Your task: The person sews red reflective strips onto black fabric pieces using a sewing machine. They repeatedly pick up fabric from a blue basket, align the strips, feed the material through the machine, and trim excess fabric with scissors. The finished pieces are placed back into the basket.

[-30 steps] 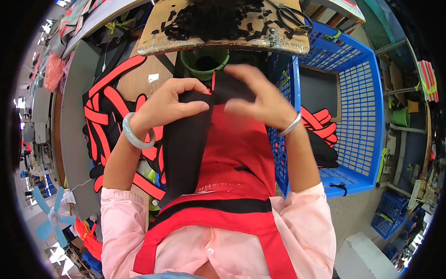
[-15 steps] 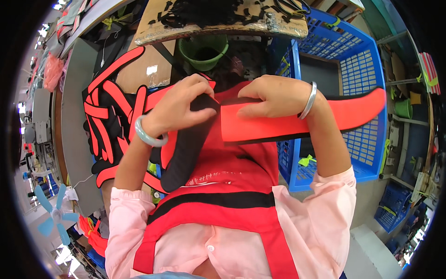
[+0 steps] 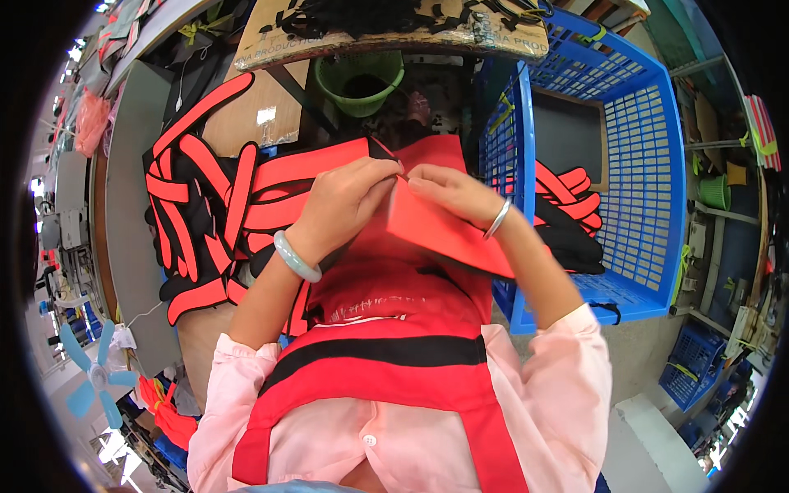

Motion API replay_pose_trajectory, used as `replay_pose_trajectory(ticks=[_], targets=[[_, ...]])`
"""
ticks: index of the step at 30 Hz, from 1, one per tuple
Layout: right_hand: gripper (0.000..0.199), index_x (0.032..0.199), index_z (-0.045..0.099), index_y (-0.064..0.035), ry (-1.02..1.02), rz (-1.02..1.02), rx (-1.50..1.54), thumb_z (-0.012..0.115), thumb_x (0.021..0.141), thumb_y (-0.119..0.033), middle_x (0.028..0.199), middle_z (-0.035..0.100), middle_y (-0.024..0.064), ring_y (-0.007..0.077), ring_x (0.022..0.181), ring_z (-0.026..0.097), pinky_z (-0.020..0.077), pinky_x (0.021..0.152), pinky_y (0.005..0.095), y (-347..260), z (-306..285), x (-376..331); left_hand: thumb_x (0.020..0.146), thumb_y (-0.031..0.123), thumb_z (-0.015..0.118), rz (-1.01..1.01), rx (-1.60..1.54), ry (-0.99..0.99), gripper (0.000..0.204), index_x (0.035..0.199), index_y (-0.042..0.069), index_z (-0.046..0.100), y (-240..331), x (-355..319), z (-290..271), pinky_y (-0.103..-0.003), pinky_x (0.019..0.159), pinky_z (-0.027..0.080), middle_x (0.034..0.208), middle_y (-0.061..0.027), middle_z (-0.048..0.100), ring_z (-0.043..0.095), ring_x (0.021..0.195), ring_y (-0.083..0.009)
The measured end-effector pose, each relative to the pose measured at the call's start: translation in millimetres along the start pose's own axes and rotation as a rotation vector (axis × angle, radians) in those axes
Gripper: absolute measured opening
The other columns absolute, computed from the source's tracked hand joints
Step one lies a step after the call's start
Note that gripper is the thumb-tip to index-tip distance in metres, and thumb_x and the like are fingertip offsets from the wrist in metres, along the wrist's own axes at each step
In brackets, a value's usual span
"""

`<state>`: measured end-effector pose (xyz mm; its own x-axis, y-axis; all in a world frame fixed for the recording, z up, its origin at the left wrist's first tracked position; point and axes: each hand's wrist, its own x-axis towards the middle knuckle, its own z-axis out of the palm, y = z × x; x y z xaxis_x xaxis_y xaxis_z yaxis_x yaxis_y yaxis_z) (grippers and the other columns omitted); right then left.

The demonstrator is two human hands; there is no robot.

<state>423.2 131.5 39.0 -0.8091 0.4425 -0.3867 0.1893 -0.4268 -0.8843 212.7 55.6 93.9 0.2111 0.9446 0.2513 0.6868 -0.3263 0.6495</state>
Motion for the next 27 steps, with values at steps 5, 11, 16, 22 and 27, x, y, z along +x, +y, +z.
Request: replay_pose_trajectory(ticks=[5, 11, 16, 22, 27], targets=[[0.067, 0.130, 0.053, -0.0042, 0.543, -0.485, -0.908, 0.078, 0.076, -0.035, 0.129, 0.054, 0.0174, 0.0346, 0.121, 0.052, 0.0401, 0.102, 0.0407, -12, 45, -49, 0.088, 0.010, 0.062, -0.126, 0.047, -0.005, 0.014, 0.100, 0.005, 0.067, -20, 5, 7, -0.039, 0.067, 0.052, 0.085, -0.0131, 0.067, 0.066, 0.078, -0.0323], [0.036, 0.113, 0.064, -0.0044, 0.720, -0.246, -0.636, 0.073, 0.079, -0.012, 0.094, 0.067, 0.0146, 0.0311, 0.086, 0.066, 0.0509, 0.075, 0.0343, 19, 35, -57, 0.088, 0.013, 0.064, -0.074, -0.032, -0.150, 0.016, 0.101, 0.004, 0.067, -20, 12, 20, -0.039, 0.072, 0.052, 0.089, -0.0141, 0.068, 0.066, 0.083, -0.0322], [0.035, 0.103, 0.064, -0.0025, 0.689, -0.176, -1.065, 0.075, 0.077, -0.023, 0.092, 0.068, 0.0156, 0.0347, 0.084, 0.065, 0.0499, 0.071, 0.0395, -43, -14, -71, 0.090, 0.018, 0.062, -0.039, -0.236, -0.271, 0.019, 0.102, 0.003, 0.066, -26, -2, 24, -0.040, 0.072, 0.050, 0.090, -0.0173, 0.066, 0.064, 0.083, -0.0343], [0.028, 0.102, 0.064, -0.0055, 0.719, -0.715, -1.201, 0.072, 0.078, -0.018, 0.095, 0.066, 0.0119, 0.0328, 0.090, 0.063, 0.0492, 0.083, 0.0403, -24, 39, -14, 0.095, 0.015, 0.059, -0.266, -0.288, -0.304, 0.022, 0.107, -0.003, 0.064, -32, 6, -6, -0.027, 0.065, 0.046, 0.079, -0.0110, 0.065, 0.054, 0.069, -0.0118], [0.014, 0.097, 0.068, -0.0090, 0.631, -0.507, -1.095, 0.063, 0.084, -0.010, 0.082, 0.068, 0.0094, 0.0313, 0.080, 0.065, 0.0513, 0.076, 0.0401, -17, 29, 2, 0.092, 0.016, 0.063, -0.384, -0.144, -0.318, 0.025, 0.110, -0.001, 0.064, -35, -16, -5, -0.033, 0.069, 0.049, 0.089, -0.0146, 0.069, 0.065, 0.077, -0.0217]])
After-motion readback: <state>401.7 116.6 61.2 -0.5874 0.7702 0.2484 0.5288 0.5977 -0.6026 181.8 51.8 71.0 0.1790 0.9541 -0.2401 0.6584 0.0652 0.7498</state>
